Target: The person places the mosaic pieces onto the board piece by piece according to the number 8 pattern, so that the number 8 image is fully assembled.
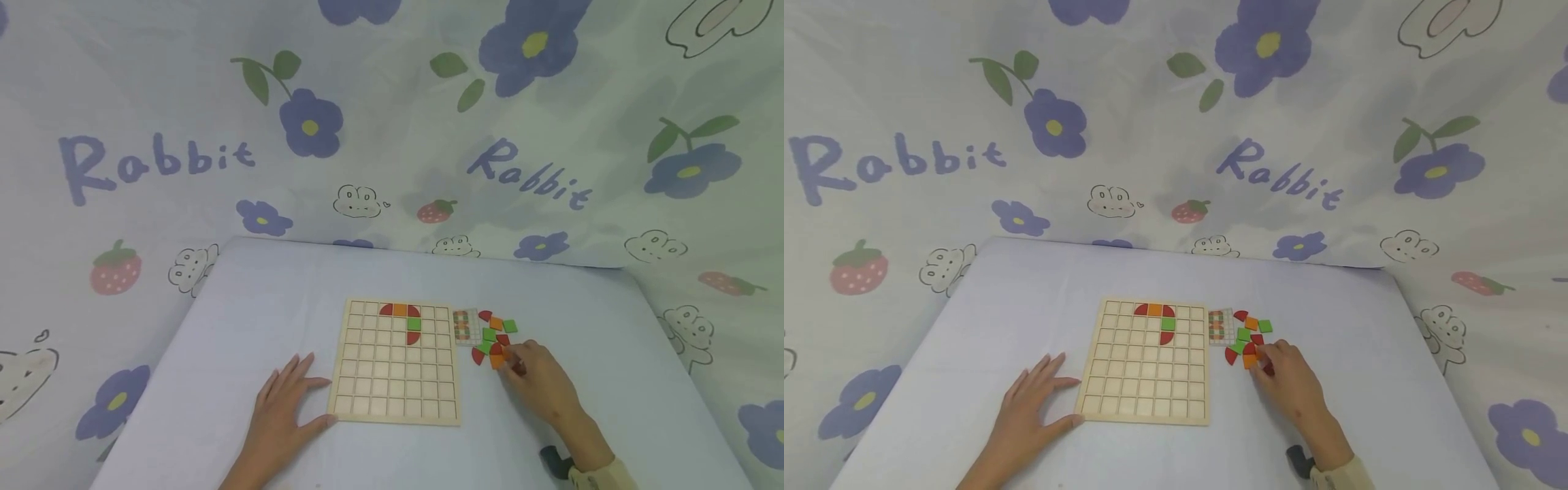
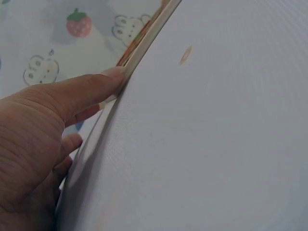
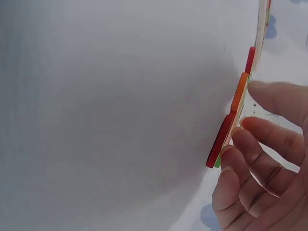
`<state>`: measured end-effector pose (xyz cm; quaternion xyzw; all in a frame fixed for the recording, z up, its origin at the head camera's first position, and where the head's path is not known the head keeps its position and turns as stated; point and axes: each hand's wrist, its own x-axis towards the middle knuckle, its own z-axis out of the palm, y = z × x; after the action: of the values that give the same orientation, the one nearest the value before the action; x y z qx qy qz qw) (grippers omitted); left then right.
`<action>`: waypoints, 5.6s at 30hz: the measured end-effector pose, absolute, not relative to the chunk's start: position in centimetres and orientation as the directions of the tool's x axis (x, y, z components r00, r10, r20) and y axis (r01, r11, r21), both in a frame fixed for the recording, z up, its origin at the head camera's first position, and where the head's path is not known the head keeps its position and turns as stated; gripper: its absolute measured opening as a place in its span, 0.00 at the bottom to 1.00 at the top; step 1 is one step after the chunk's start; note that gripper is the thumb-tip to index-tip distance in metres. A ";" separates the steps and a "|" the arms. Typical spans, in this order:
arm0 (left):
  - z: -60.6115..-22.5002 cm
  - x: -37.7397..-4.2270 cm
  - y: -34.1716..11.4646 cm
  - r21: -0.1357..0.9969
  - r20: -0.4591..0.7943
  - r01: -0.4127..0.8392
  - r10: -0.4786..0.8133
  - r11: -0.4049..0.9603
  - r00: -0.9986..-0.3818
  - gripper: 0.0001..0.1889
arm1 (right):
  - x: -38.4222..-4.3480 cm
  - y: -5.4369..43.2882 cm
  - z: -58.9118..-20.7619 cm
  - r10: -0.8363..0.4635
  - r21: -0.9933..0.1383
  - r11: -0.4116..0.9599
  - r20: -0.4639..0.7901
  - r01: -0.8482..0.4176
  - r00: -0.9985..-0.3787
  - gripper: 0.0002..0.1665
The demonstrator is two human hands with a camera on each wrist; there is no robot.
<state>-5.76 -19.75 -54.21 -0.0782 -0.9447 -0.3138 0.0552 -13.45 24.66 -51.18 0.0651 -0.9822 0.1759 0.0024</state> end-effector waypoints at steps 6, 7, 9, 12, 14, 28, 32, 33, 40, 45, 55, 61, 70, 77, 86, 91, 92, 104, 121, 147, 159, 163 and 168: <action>-54.2 -5.7 -19.7 0.588 0.167 0.191 0.113 0.786 -0.980 0.29 | -13.7 24.3 -51.0 -0.134 -0.321 0.940 -0.031 -0.117 -0.991 0.21; -54.2 -5.7 -19.7 0.587 0.169 0.192 0.113 0.787 -0.979 0.29 | -13.8 24.2 -51.0 -0.132 -0.318 0.941 -0.037 -0.114 -0.991 0.21; -54.3 -5.7 -19.7 0.584 0.173 0.194 0.113 0.788 -0.978 0.29 | -13.9 24.0 -50.9 -0.128 -0.308 0.945 -0.043 -0.109 -0.991 0.21; -54.3 -5.7 -19.8 0.583 0.174 0.193 0.111 0.789 -0.979 0.29 | -14.0 23.7 -50.7 -0.121 -0.295 0.950 -0.050 -0.101 -0.991 0.21; -54.3 -5.7 -19.8 0.585 0.174 0.192 0.109 0.788 -0.979 0.29 | -14.0 23.5 -50.6 -0.116 -0.288 0.953 -0.055 -0.095 -0.992 0.20; -54.6 -6.0 -19.8 0.580 0.206 0.219 0.119 0.784 -0.971 0.29 | -14.2 23.7 -50.1 -0.128 -0.280 0.955 -0.081 -0.101 -0.989 0.15; -54.5 -6.0 -19.7 0.576 0.211 0.222 0.120 0.787 -0.970 0.29 | -14.2 24.0 -49.8 -0.150 -0.275 0.954 -0.094 -0.120 -0.984 0.14; -54.5 -6.0 -19.7 0.576 0.213 0.224 0.120 0.786 -0.970 0.29 | -14.3 24.0 -49.8 -0.154 -0.272 0.955 -0.096 -0.123 -0.984 0.14; -54.5 -5.9 -19.8 0.584 0.194 0.207 0.113 0.785 -0.975 0.29 | -14.4 24.0 -49.5 -0.170 -0.252 0.957 -0.100 -0.141 -0.980 0.13; -54.4 -5.8 -19.8 0.590 0.161 0.184 0.109 0.787 -0.981 0.29 | -14.5 23.8 -49.5 -0.191 -0.220 0.962 -0.124 -0.161 -0.974 0.11; -54.1 -5.4 -20.0 0.589 0.134 0.164 0.105 0.791 -0.985 0.29 | -14.6 23.4 -49.9 -0.223 -0.184 0.963 -0.126 -0.198 -0.967 0.18; -54.2 -5.3 -19.9 0.591 0.154 0.180 0.109 0.786 -0.982 0.29 | -14.8 23.7 -50.1 -0.235 -0.184 0.961 -0.139 -0.208 -0.962 0.14; -54.2 -5.6 -19.9 0.592 0.160 0.183 0.107 0.785 -0.981 0.28 | -15.4 24.0 -49.9 -0.258 -0.199 0.953 -0.145 -0.227 -0.955 0.12; -54.3 -5.3 -19.9 0.589 0.206 0.216 0.113 0.779 -0.972 0.28 | -15.3 24.2 -50.1 -0.263 -0.202 0.952 -0.148 -0.231 -0.953 0.12; -54.3 -5.3 -19.9 0.586 0.208 0.216 0.113 0.781 -0.972 0.28 | -15.2 24.3 -50.2 -0.245 -0.234 0.950 -0.142 -0.208 -0.959 0.13; -54.2 -5.3 -19.9 0.590 0.199 0.211 0.113 0.780 -0.974 0.28 | -15.1 24.3 -50.1 -0.235 -0.247 0.949 -0.142 -0.195 -0.962 0.13; -54.2 -5.3 -19.9 0.592 0.197 0.209 0.111 0.779 -0.974 0.28 | -15.1 24.3 -50.2 -0.232 -0.249 0.949 -0.143 -0.192 -0.962 0.12; -53.9 -5.2 -19.8 0.597 0.176 0.190 0.104 0.779 -0.979 0.28 | -14.8 23.8 -49.4 -0.254 -0.238 0.945 -0.103 -0.224 -0.962 0.13; -54.2 -5.3 -19.8 0.589 0.181 0.192 0.103 0.785 -0.978 0.28 | -15.1 20.5 -47.7 -0.317 -0.295 0.911 -0.053 -0.288 -0.947 0.13; -54.5 -5.2 -20.0 0.593 0.174 0.188 0.103 0.783 -0.979 0.28 | -17.2 14.5 -45.4 -0.489 -0.223 0.843 0.059 -0.489 -0.870 0.12; -54.2 -5.0 -19.9 0.602 0.138 0.150 0.083 0.785 -0.987 0.28 | -18.0 11.9 -46.3 -0.500 -0.269 0.836 -0.020 -0.478 -0.866 0.14; -54.2 -4.9 -19.9 0.604 0.138 0.149 0.082 0.783 -0.987 0.28 | -18.5 11.2 -47.1 -0.528 -0.267 0.819 -0.007 -0.507 -0.849 0.13; -54.2 -4.9 -19.8 0.596 0.166 0.166 0.082 0.786 -0.983 0.28 | -19.1 10.5 -48.1 -0.531 -0.244 0.820 0.016 -0.519 -0.847 0.12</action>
<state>-4.94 -19.81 -54.19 -0.0657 -0.9426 -0.3207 0.0659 -19.09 10.51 -48.12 0.2752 -0.9535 0.1202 -0.0265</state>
